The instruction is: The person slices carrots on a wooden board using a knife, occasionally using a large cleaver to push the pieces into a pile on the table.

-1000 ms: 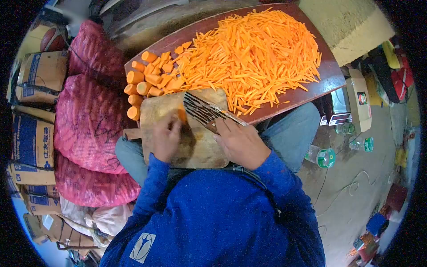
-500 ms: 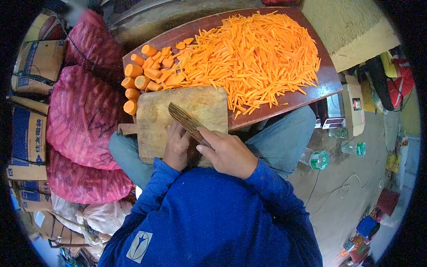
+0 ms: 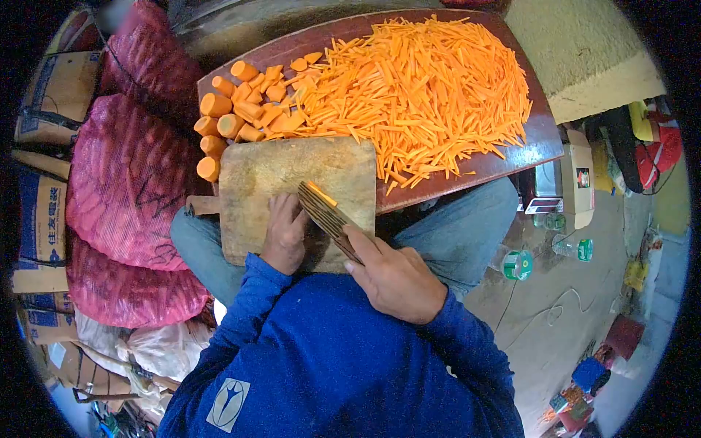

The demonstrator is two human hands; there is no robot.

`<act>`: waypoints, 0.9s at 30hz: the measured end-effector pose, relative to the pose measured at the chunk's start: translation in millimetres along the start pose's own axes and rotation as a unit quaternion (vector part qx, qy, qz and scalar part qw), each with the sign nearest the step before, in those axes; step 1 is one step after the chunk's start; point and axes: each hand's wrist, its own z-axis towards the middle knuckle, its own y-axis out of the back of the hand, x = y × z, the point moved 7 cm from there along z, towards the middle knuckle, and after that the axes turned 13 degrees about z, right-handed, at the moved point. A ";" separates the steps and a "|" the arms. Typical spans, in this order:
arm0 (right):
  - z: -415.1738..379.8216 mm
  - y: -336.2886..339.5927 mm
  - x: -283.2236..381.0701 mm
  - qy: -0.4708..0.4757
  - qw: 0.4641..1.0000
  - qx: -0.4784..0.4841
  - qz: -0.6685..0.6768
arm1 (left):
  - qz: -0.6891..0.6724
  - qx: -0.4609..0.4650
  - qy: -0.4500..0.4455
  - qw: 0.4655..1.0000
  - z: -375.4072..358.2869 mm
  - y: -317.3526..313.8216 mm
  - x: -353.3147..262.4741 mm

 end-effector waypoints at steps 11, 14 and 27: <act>35.2 -7.2 -8.8 0.018 0.998 0.018 -0.049 | 0.003 -0.028 -0.020 0.999 -1.3 -1.0 2.2; 15.4 -0.4 -1.8 0.025 0.999 0.015 -0.030 | 0.013 -0.018 -0.007 1.000 -5.7 -5.8 3.9; 17.8 1.2 5.2 0.019 1.000 0.012 0.006 | 0.049 -0.040 -0.012 0.998 -5.6 -2.8 1.4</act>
